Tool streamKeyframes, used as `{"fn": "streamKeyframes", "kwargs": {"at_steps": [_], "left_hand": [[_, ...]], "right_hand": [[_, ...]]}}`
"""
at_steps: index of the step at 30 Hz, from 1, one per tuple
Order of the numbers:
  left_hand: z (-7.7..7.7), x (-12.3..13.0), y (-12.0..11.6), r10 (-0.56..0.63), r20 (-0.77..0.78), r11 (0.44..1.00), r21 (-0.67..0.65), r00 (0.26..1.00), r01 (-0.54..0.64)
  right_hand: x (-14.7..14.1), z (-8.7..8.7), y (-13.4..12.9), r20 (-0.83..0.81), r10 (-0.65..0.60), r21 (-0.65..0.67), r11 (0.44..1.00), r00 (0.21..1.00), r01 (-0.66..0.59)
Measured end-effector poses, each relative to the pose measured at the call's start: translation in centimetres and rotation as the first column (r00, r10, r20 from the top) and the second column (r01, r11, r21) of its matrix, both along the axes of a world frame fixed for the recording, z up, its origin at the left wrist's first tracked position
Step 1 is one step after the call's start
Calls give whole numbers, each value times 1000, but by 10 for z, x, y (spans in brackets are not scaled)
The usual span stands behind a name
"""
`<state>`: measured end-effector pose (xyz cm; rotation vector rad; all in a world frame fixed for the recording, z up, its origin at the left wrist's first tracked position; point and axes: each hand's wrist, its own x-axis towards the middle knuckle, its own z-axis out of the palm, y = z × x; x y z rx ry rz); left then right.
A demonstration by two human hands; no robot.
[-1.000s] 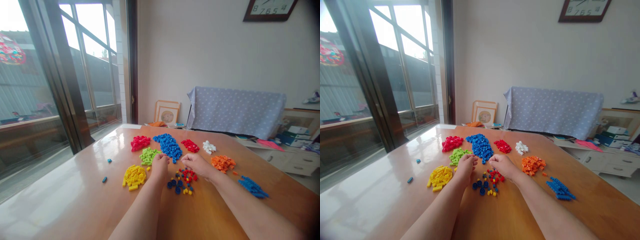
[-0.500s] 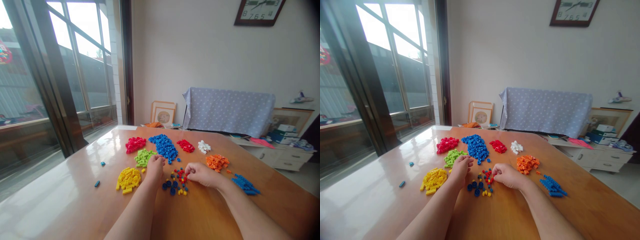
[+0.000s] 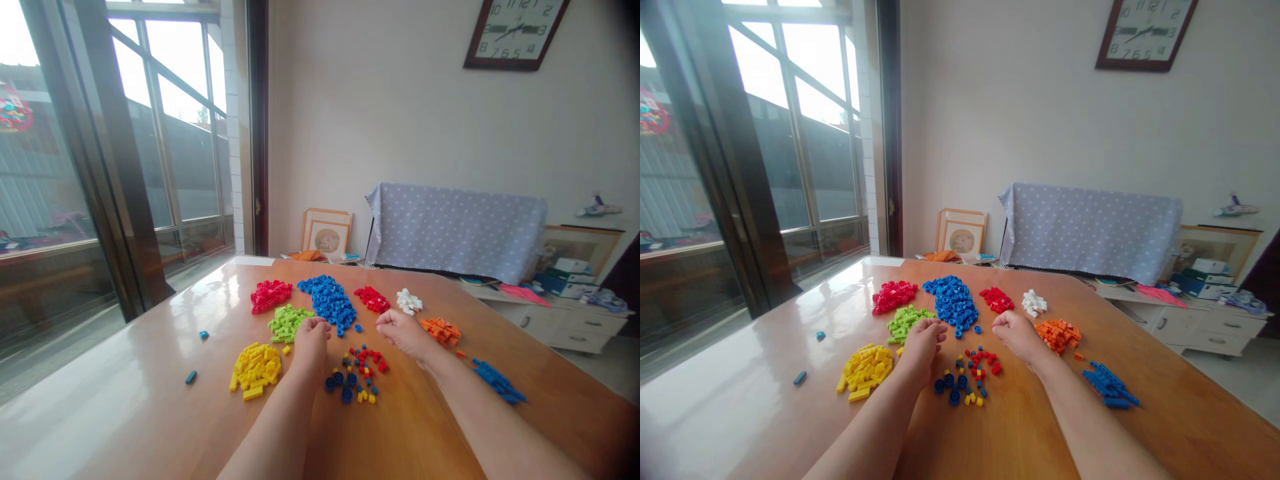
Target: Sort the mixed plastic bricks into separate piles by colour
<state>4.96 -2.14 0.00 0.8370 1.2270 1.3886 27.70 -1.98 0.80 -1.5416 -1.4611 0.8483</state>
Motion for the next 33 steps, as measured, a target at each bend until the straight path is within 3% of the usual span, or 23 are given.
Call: {"fn": "streamKeyframes", "kwargs": {"at_steps": [2,3,8,16,23,28,31,33], "left_hand": [[0,0,1,11,11,1000,1,1000,-11],[0,0,1,14,13,1000,0,1000,-14],[-1,-1,2,19,17,1000,-11,1000,-19],[-5,0,5,29,42,999,-16,999,-29],[-9,1,9,22,87,1000,-8,996,-21],[-10,2,10,10,97,1000,-12,995,-9],[-10,3,10,2,115,1000,-1,993,-2],[-10,4,9,-3,131,1000,2,991,3]], "right_hand": [[7,-2,21,-97,-202,-100,976,975,193],[11,-4,32,-103,-240,-120,966,965,227],[20,-19,65,-149,-367,-157,926,918,344],[27,-37,77,-234,-455,-153,890,859,430],[31,-40,74,-240,-431,-134,902,870,410],[21,-30,54,-214,-365,-85,931,906,355],[8,-19,35,-180,-276,-62,961,944,269],[-4,-12,22,-92,-133,-36,991,987,130]]}}
